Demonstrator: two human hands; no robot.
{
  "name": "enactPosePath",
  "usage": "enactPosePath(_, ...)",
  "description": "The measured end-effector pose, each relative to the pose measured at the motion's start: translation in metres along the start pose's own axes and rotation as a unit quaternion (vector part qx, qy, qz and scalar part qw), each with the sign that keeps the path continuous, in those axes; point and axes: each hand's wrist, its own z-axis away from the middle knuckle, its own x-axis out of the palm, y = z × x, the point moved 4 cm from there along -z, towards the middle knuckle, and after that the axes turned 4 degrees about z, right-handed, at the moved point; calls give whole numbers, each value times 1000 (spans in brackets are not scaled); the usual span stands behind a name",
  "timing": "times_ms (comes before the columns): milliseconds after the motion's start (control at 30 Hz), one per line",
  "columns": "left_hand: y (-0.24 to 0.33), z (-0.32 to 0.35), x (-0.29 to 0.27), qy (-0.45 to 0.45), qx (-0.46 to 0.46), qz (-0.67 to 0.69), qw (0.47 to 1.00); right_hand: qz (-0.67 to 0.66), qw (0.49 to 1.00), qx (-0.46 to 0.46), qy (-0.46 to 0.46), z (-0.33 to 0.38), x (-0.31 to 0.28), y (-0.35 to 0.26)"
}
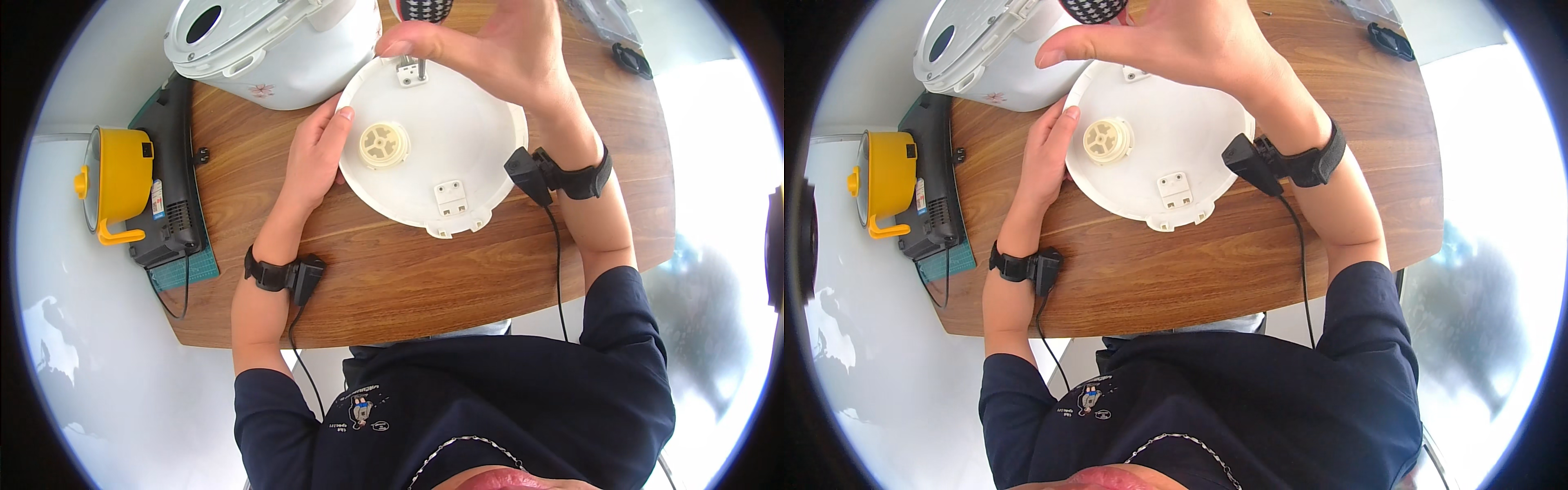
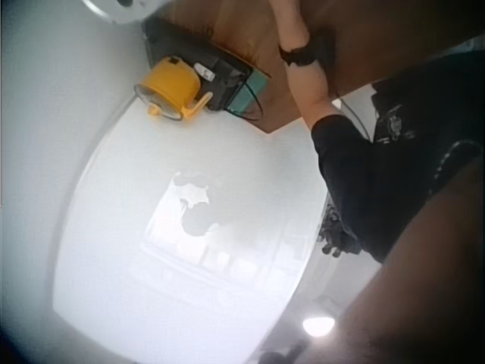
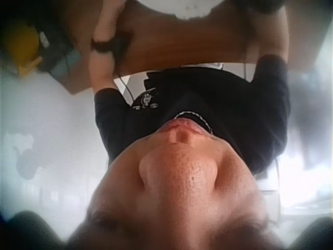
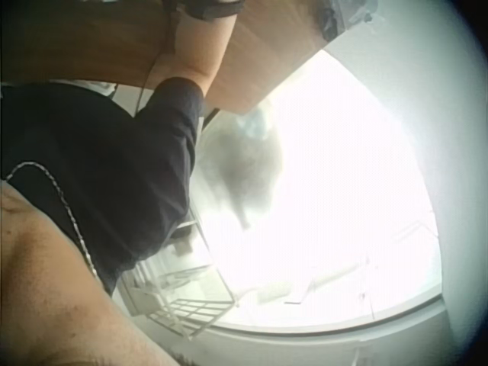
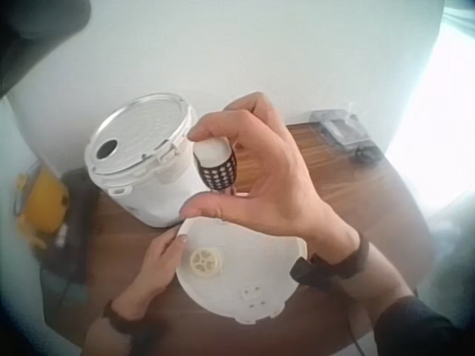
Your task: The person uses a screwdriver to remove screws from the bottom of a black appliance and then from the lid of a white rice cooker. They place the removed screws on the table and set the lid aside.
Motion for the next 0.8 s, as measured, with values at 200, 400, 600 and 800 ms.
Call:
enactPosePath(200, -2, -2, -3, -9, 6, -2, 1000, -224, 964, 109, -95, 1, -5, 4)
enactPosePath(400, -6, -3, -5, -14, -5, -3, 1000, -337, 932, 61, -119, 8, -9, 5)
enactPosePath(600, -6, -3, -6, -15, -12, -5, 1000, -123, 990, 55, -42, 1, -14, 6)
enactPosePath(800, -6, -4, -4, -14, 2, 2, 1000, -413, 892, 167, -78, 7, -5, 3)
